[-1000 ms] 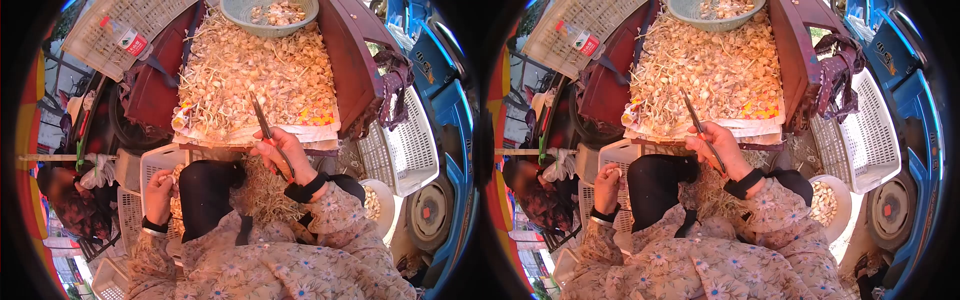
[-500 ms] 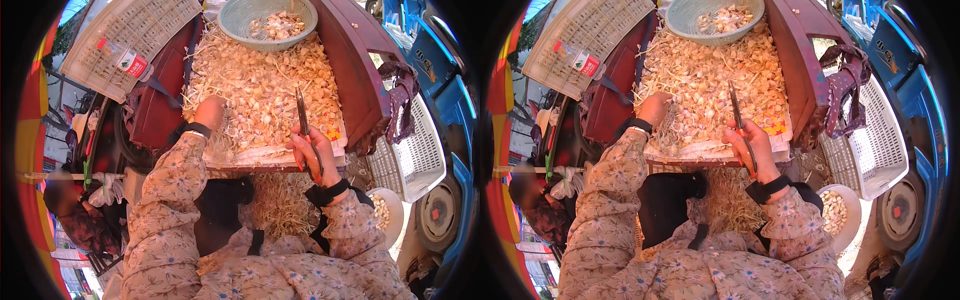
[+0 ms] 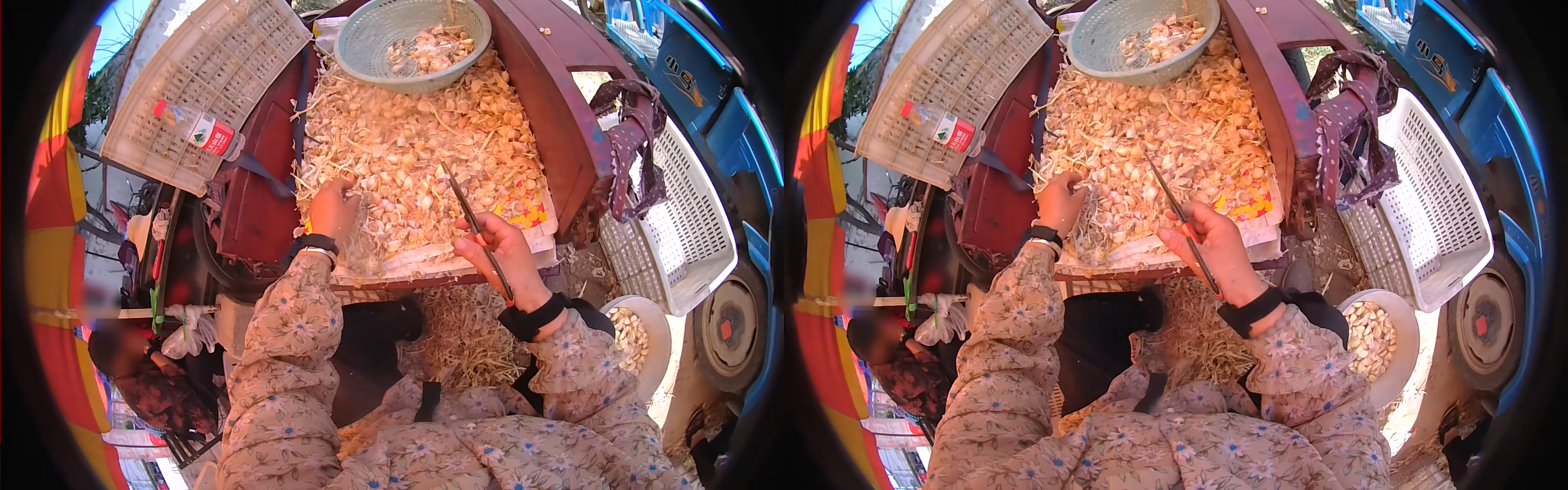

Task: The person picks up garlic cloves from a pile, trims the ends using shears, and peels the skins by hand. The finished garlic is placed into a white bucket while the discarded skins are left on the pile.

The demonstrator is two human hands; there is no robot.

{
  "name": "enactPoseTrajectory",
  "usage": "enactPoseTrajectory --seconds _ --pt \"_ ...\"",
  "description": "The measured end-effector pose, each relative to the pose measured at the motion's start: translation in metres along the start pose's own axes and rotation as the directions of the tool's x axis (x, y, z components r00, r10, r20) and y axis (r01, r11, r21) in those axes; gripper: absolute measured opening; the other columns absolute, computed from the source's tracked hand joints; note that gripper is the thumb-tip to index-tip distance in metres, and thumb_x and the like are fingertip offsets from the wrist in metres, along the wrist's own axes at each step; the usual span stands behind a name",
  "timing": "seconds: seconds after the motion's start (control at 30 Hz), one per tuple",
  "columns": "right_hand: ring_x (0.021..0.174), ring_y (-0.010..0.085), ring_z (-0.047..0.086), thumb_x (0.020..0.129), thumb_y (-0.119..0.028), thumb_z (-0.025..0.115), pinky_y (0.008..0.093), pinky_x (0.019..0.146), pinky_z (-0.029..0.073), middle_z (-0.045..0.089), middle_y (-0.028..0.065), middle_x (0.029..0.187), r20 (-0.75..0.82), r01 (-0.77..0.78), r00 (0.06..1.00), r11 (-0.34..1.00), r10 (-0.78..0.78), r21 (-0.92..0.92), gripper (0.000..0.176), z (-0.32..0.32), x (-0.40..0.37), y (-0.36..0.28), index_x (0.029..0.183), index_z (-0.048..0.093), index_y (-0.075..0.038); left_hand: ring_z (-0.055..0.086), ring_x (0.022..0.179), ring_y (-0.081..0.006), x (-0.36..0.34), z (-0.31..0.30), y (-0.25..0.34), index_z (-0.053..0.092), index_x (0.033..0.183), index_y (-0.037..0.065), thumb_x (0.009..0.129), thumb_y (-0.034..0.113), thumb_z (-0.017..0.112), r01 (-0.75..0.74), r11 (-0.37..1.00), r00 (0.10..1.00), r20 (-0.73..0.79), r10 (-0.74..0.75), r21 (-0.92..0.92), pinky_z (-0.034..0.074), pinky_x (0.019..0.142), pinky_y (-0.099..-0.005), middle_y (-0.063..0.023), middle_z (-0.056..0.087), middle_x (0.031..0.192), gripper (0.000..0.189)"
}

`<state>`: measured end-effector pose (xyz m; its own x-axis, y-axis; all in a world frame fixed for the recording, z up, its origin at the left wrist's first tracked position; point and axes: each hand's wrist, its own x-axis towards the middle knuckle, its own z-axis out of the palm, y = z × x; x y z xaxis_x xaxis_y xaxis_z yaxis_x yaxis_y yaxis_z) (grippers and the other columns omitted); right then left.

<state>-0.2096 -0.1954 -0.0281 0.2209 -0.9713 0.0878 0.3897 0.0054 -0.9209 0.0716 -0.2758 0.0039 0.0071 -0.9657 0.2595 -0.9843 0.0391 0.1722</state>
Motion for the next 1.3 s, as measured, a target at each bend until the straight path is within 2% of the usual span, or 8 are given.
enactPoseTrajectory --seconds 0.13,0.33,0.47,0.67,0.83,1.0,1.2,1.3 --pt "0.068 0.0231 0.058 0.070 -0.023 0.073 0.0310 0.062 0.046 0.058 0.0072 0.076 0.091 0.208 0.977 0.756 -0.194 -0.620 0.036 0.007 -0.013 -0.024 0.098 0.057 -0.007 0.057 0.068 -0.0113 -0.031 -0.025 0.050 0.057 0.097 0.001 0.069 0.007 0.072 -0.025 0.912 0.999 -0.046 0.007 -0.410 0.047 0.061 -0.0237 -0.0052 0.057 0.078 0.032" --pt "0.076 0.0293 0.058 0.067 -0.024 0.074 0.0363 0.063 0.047 0.058 0.0095 0.082 0.187 0.362 0.918 0.549 -0.348 -0.754 0.040 0.008 -0.015 -0.015 0.100 0.058 -0.009 0.050 0.076 -0.0058 -0.064 -0.044 0.097 0.045 0.112 0.000 0.068 -0.010 0.062 0.013 0.640 0.998 0.054 0.045 -0.768 0.045 0.063 -0.0176 -0.0017 0.050 0.086 0.048" --pt "0.074 0.0297 0.058 0.068 -0.023 0.074 0.0361 0.063 0.046 0.058 0.0102 0.081 0.199 0.377 0.911 0.534 -0.360 -0.757 0.039 0.006 -0.015 -0.015 0.101 0.059 -0.008 0.049 0.078 -0.0049 -0.068 -0.056 0.109 0.045 0.112 0.000 0.066 -0.013 0.059 0.002 0.753 0.993 0.092 0.077 -0.658 0.044 0.063 -0.0172 -0.0018 0.048 0.086 0.049" --pt "0.066 0.0247 0.057 0.071 -0.025 0.072 0.0346 0.058 0.045 0.058 0.0094 0.071 0.175 0.367 0.925 0.682 -0.336 -0.633 0.037 0.007 -0.015 -0.006 0.102 0.060 -0.009 0.049 0.072 -0.0051 -0.069 -0.057 0.112 0.046 0.109 0.001 0.067 -0.008 0.062 0.025 0.763 0.992 0.111 0.061 -0.646 0.044 0.062 -0.0183 -0.0019 0.050 0.084 0.046" --pt "0.059 0.0056 0.042 0.077 -0.025 0.072 0.0229 0.053 0.037 0.050 -0.0028 0.063 0.144 0.001 0.989 0.973 0.033 -0.232 0.033 0.012 -0.018 -0.004 0.098 0.062 -0.003 0.046 0.069 -0.0019 -0.059 -0.056 0.111 0.045 0.109 0.001 0.070 -0.008 0.064 -0.025 0.741 0.991 0.081 0.108 -0.671 0.041 0.059 -0.0161 0.0004 0.048 0.083 0.045" --pt "0.063 0.0031 0.046 0.084 -0.023 0.064 0.0160 0.055 0.037 0.055 -0.0013 0.074 -0.259 0.024 0.965 0.972 0.038 0.233 0.032 -0.005 -0.001 -0.022 0.104 0.055 -0.001 0.045 0.064 -0.0026 -0.030 -0.031 0.088 0.053 0.099 0.002 0.073 -0.002 0.059 0.025 0.856 0.979 0.188 0.085 -0.516 0.037 0.056 -0.0176 0.0029 0.048 0.074 0.027" --pt "0.057 0.0027 0.043 0.084 -0.028 0.063 0.0171 0.050 0.035 0.057 0.0005 0.075 -0.253 -0.098 0.959 0.987 0.129 0.130 0.033 -0.011 0.005 -0.013 0.103 0.055 -0.002 0.059 0.073 -0.0239 0.041 0.017 0.079 0.061 0.100 0.005 0.071 0.008 0.059 0.072 0.927 0.995 0.086 -0.043 -0.368 0.047 0.068 -0.0335 -0.0094 0.061 0.085 0.030" --pt "0.056 0.0029 0.044 0.085 -0.031 0.062 0.0173 0.049 0.035 0.057 0.0004 0.072 -0.264 -0.119 0.954 0.987 0.143 0.107 0.034 -0.015 0.011 -0.014 0.100 0.055 -0.002 0.059 0.081 -0.0297 0.069 0.046 0.074 0.064 0.099 0.007 0.070 0.008 0.060 -0.146 0.964 0.989 -0.009 0.148 -0.223 0.047 0.073 -0.0363 -0.0125 0.060 0.092 0.029"
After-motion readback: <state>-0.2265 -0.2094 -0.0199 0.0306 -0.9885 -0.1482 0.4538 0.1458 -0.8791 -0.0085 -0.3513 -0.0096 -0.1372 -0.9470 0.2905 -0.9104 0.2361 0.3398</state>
